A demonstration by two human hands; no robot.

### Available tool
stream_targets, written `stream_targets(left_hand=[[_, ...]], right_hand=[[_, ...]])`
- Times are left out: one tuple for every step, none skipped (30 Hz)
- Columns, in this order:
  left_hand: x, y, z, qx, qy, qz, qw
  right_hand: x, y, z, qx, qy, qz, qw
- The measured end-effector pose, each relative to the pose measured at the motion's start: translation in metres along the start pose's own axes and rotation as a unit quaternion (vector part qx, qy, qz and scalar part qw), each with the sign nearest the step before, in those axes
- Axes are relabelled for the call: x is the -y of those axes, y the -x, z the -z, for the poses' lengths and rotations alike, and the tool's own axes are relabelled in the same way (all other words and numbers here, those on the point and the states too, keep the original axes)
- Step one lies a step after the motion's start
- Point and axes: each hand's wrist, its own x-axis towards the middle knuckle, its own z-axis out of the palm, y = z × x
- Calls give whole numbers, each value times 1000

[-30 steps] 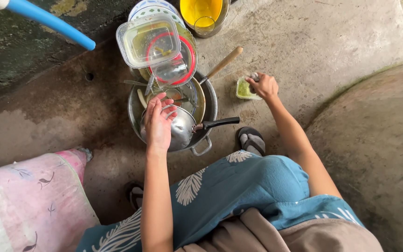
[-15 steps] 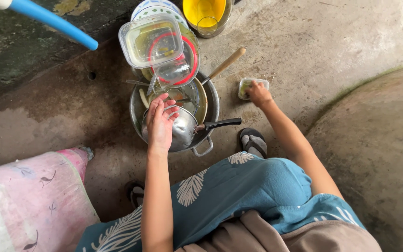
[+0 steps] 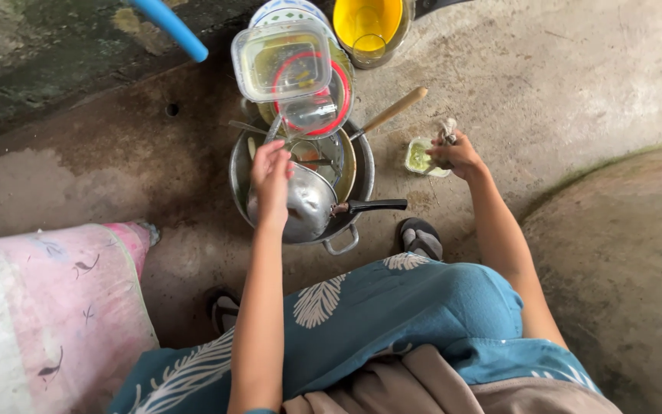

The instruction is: The recorder is washing a variety of dishes and plastic containers using a sponge and soap at a floor-level faucet.

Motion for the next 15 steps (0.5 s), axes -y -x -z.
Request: stream_targets(left_hand=[[0,-1,-9,-3,3,-2,1000],[-2,-4,-18,-27,-149,-82,985],[-3,-7,-28,-51,-297,-158,940],[-10,-7,-35,-55,-292,-160,941],[-17,-7,-42,-36,-424,-266,865],[-25,-6,-49,-16,-542,-361,759],[-12,-19,-49,-20,-540,-361,760],[-1,-33,-49,-17,-627,-377,681],[10,-48,-49,-15,-706,-387,593],[-3,-47,-53,-19,-705,-387,594],[-15,-46,-56,-6,-751,-372,545],[-27,-44,-59,8,-794,-353,494],[-17,-52,-58,4,-794,-352,496],[-7,-61,-56,-11,-788,-370,492],[4,-69,-53,-27,-781,-388,489]], right_hand=[[-5,-4,1,2,4,1,1000],[-9,-9,3,-23,-25,-1,999],[-12,-14,4,-48,-53,-2,997],[-14,-19,4,-46,-48,1,998],[-16,-24,3,-71,-40,-20,996],[-19,-28,2,-96,-32,-41,994],[-14,-24,-4,-94,-27,-39,994],[-7,-20,-12,-86,-32,-51,994],[-1,-18,-20,-78,-36,-63,994],[32,2,-44,-75,-32,-61,995],[65,23,-69,-14,-47,-77,996],[95,44,-94,46,-62,-99,992],[113,46,-111,48,-58,-98,992],[129,48,-129,95,-35,-78,992],[145,51,-147,142,-12,-58,988]])
